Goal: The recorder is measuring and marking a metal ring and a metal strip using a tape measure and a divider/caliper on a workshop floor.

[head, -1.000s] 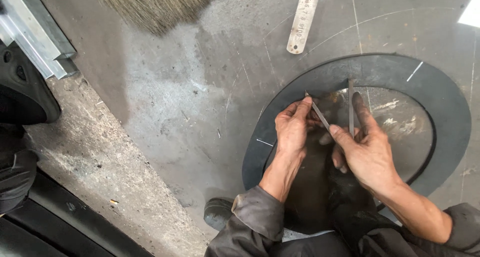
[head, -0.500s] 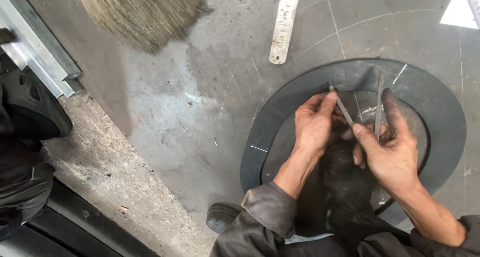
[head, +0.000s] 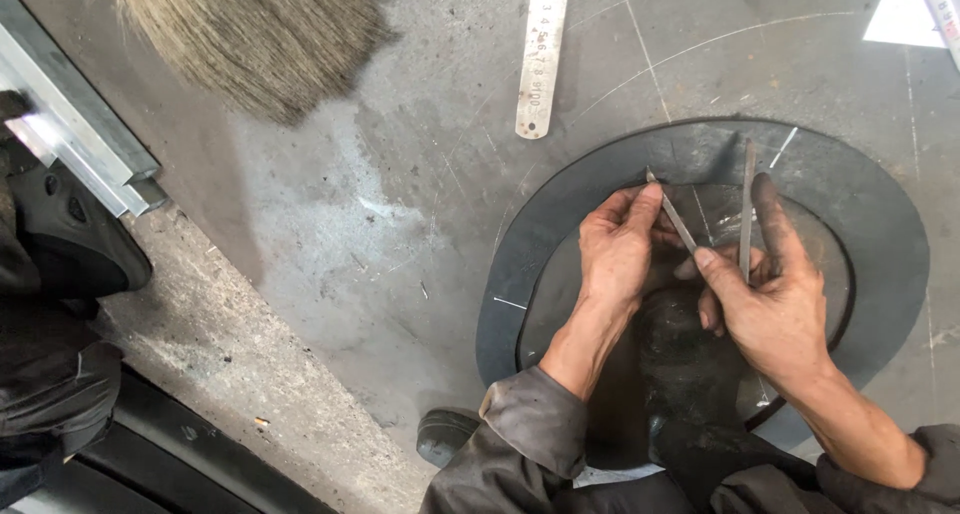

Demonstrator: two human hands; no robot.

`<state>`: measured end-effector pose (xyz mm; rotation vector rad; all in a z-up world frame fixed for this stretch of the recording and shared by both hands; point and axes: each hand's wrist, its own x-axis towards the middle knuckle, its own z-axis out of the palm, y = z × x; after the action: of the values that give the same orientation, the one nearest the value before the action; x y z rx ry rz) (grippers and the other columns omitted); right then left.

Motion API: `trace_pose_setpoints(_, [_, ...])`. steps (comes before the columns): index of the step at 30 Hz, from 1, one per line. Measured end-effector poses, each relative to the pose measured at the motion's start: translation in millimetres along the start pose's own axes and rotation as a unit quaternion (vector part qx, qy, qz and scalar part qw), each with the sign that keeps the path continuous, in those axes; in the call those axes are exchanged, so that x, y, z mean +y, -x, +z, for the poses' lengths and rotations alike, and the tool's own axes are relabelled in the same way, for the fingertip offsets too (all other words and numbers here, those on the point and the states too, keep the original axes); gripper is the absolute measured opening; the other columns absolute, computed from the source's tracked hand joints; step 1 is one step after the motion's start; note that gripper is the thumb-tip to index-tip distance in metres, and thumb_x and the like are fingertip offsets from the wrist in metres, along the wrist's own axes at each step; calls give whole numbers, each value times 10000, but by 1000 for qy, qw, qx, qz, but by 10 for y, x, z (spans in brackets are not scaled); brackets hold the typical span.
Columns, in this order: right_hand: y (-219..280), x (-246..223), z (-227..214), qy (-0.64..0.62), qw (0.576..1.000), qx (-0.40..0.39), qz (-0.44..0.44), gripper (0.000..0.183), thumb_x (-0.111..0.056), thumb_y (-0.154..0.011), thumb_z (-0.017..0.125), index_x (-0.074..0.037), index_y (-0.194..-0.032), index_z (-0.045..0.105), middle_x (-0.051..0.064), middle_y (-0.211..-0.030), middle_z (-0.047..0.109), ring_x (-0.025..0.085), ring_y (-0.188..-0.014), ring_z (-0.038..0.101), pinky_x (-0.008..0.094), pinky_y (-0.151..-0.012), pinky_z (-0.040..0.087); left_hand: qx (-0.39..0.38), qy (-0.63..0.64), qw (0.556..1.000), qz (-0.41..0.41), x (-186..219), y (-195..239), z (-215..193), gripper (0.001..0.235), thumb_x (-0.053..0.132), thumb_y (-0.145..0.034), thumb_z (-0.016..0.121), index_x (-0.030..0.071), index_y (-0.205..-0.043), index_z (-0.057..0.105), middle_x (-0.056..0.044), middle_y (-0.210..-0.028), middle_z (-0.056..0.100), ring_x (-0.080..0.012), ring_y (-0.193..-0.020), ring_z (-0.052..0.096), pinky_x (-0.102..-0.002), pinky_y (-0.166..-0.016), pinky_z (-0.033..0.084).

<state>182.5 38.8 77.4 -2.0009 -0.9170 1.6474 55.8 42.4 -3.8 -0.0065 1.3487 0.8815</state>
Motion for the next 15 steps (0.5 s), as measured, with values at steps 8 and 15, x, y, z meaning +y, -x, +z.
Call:
trace_pose_setpoints(8, [-7,-66,-9,-17,999,4,28,853,-30,-943,616,-35,-1666,163,101,-788,721,134,-473,581,284,-390,446,1,-28,1000,9,78,-1,20,241,183,-1046,625,-48,-1031,691,-69,-807,689,-144,-683,649,-285,-643,552])
trace_pose_setpoints(15, [-22,-22,-27,-40,998,-1,50,856,-59,-943,615,-54,-1660,149,107,-797,733,135,-462,579,285,-383,449,2,-32,999,6,80,-28,6,245,191,-1036,632,-42,-1005,697,-80,-803,699,-150,-683,652,-290,-645,543])
